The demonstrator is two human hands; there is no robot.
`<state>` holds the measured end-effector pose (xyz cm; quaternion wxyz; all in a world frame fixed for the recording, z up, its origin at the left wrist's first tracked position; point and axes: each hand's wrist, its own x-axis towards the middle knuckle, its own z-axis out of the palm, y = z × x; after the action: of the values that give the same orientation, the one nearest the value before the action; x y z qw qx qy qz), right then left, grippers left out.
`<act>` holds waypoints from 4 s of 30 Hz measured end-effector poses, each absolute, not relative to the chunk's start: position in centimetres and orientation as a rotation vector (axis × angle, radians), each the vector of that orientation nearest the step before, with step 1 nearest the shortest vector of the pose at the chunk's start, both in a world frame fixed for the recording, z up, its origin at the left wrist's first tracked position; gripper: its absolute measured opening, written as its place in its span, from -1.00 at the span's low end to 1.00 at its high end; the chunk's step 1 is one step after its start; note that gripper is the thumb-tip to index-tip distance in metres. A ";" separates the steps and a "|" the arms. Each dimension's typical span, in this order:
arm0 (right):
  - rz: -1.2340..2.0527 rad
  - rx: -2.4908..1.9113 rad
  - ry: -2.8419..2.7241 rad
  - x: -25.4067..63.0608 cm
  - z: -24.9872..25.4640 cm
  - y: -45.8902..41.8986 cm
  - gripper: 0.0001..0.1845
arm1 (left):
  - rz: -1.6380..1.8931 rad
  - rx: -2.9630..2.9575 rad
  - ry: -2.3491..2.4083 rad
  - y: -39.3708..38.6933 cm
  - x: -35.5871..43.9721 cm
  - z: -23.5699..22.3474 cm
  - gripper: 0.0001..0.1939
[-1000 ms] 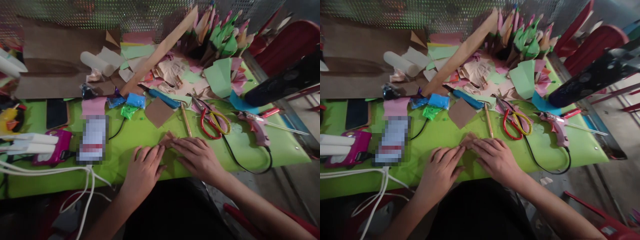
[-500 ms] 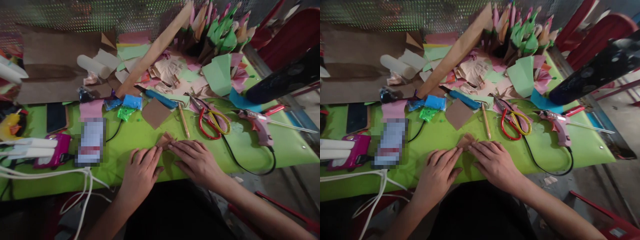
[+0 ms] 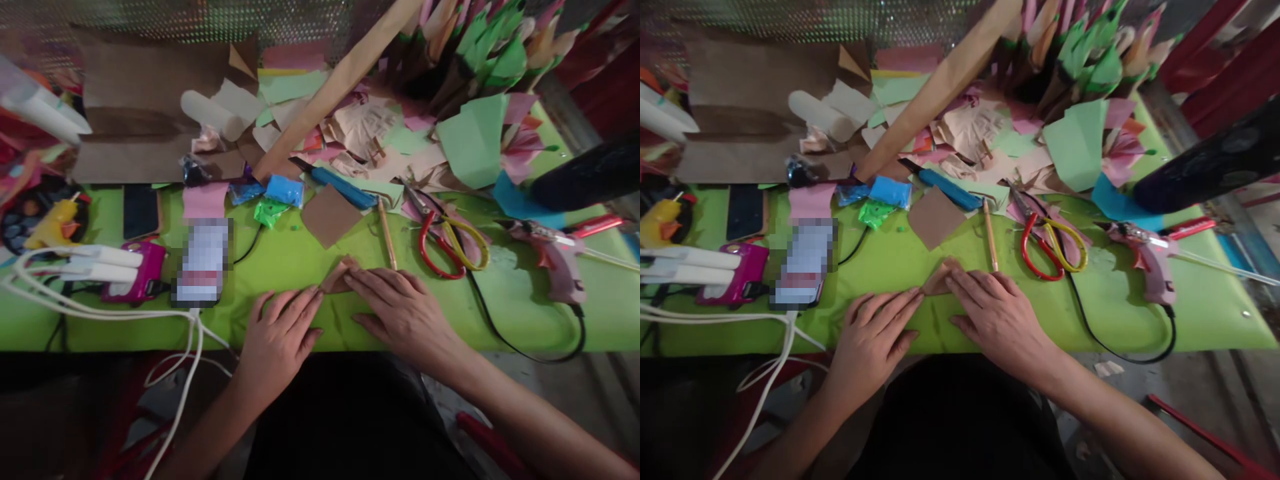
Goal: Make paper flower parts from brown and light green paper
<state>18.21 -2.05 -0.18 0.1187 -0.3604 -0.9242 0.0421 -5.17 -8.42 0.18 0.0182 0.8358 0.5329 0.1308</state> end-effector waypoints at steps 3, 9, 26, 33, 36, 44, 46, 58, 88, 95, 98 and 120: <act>0.103 -1.043 -2.716 18.2 -0.3 -2.1 -0.51 | 0.437 2.562 1.697 -9.0 -5.6 0.4 -0.65; 0.077 -1.047 -2.728 18.2 -0.3 -2.1 -0.52 | 0.467 2.565 1.751 -8.9 -5.3 0.5 -0.62; 0.379 -0.984 -2.550 18.3 -0.8 -0.7 -0.63 | 0.508 2.510 1.788 -8.3 -5.1 -0.1 -0.65; 0.301 -0.994 -2.478 17.7 -1.2 0.5 -0.69 | 0.532 2.490 1.777 -6.4 -3.9 -0.2 -0.63; 0.242 -0.989 -2.446 17.8 -1.1 0.5 -0.84 | 0.516 2.495 1.773 -6.0 -3.9 -0.4 -0.66; 0.086 -1.026 -2.306 18.8 -1.2 0.0 -0.74 | 0.812 2.228 1.686 -5.8 -3.2 -0.1 -0.56; 0.131 -1.062 -2.291 18.9 -0.9 0.0 -0.72 | 0.865 2.042 1.576 -5.5 -2.8 0.1 -0.57; 0.416 -1.087 -2.097 19.6 0.9 0.2 -0.76 | 0.789 1.139 1.244 -2.1 -1.3 0.7 -0.80; 0.637 -1.015 -2.654 22.9 3.7 -4.1 -0.69 | 1.131 1.533 1.633 -4.3 -3.2 0.5 -0.91; 0.607 -1.028 -2.729 24.3 3.8 -4.9 -0.65 | 0.776 1.905 1.670 -3.4 -1.3 0.0 -0.82; 0.660 -1.006 -2.676 24.1 5.1 -5.2 -0.70 | 0.624 2.111 1.747 -3.1 -1.2 -0.5 -0.81; 0.369 -1.237 -2.238 24.1 0.5 -1.3 -0.63 | 0.366 2.559 1.495 -2.8 -4.9 -1.1 -0.58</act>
<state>24.10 -1.27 0.53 0.2757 -0.4602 -0.8327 0.1373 -4.90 -2.82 -1.12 0.0777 0.8543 0.4993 0.1222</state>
